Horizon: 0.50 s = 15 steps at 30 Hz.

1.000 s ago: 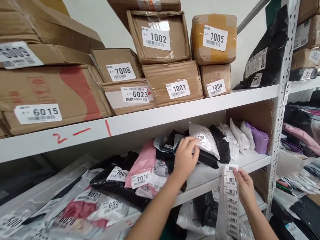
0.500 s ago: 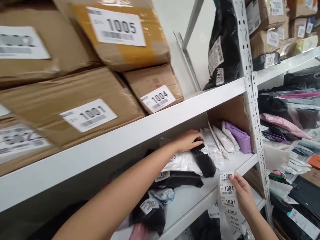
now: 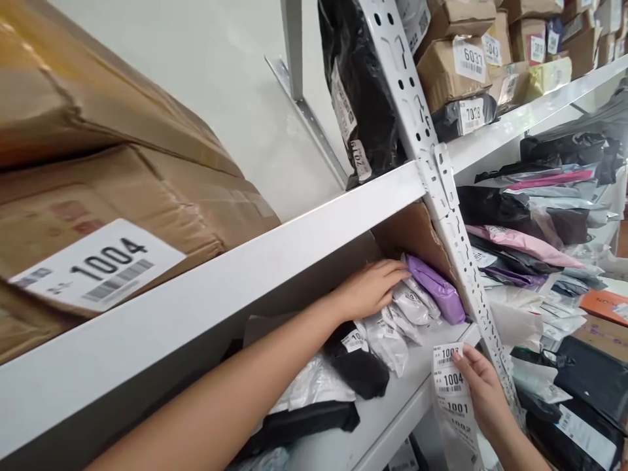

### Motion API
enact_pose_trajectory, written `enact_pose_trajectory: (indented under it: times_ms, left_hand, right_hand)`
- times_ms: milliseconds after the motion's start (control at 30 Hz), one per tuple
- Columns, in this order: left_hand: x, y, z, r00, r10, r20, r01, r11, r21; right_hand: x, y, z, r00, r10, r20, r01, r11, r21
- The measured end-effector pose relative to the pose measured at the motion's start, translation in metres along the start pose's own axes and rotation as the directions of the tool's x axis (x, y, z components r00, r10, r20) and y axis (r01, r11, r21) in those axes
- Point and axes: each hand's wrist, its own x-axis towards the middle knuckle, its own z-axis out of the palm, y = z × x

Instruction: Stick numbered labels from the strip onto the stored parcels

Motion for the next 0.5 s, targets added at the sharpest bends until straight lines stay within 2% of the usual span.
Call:
enact_pose_trajectory:
  times_ms: [133,167,200,233,300,333,367,433,500]
  left_hand:
    - [0.018,-0.005,0.006,0.973,0.021,0.231,-0.003,0.997,-0.077]
    - [0.02,-0.005,0.005,0.965,0.01,0.261,0.011,0.997,-0.078]
    - [0.019,-0.001,0.002,0.969,-0.013,0.247,0.03,0.997,-0.067]
    - [0.016,0.005,-0.003,0.981,-0.048,0.186,0.058,0.997,-0.052]
    - [0.004,0.029,-0.013,0.989,-0.144,-0.013,0.144,0.988,-0.051]
    - [-0.005,0.046,-0.017,0.973,-0.206,-0.104,0.197,0.976,-0.091]
    - [-0.015,0.065,-0.02,0.956,-0.255,-0.147,0.232,0.96,-0.157]
    - [-0.039,0.108,-0.017,0.943,-0.315,-0.103,0.269,0.91,-0.315]
    - [-0.065,0.149,0.005,0.943,-0.329,0.049,0.315,0.837,-0.448]
  right_hand:
    - [0.005,-0.009,-0.003,0.999,-0.051,0.006,0.051,0.998,-0.04]
    - [0.006,-0.011,-0.006,0.999,-0.052,0.001,0.052,0.997,-0.059]
    - [0.007,-0.014,-0.01,0.999,-0.046,-0.006,0.046,0.996,-0.077]
    - [0.007,-0.018,-0.014,0.999,-0.035,-0.013,0.033,0.995,-0.092]
    - [0.004,-0.025,-0.022,1.0,-0.001,-0.016,-0.001,0.994,-0.113]
    - [0.002,-0.028,-0.025,1.0,0.015,-0.017,-0.017,0.992,-0.122]
    - [-0.001,-0.03,-0.027,0.999,0.028,-0.018,-0.031,0.991,-0.132]
    - [-0.008,-0.031,-0.031,0.998,0.056,-0.024,-0.059,0.985,-0.162]
    - [-0.013,-0.028,-0.036,0.996,0.084,-0.031,-0.089,0.974,-0.207]
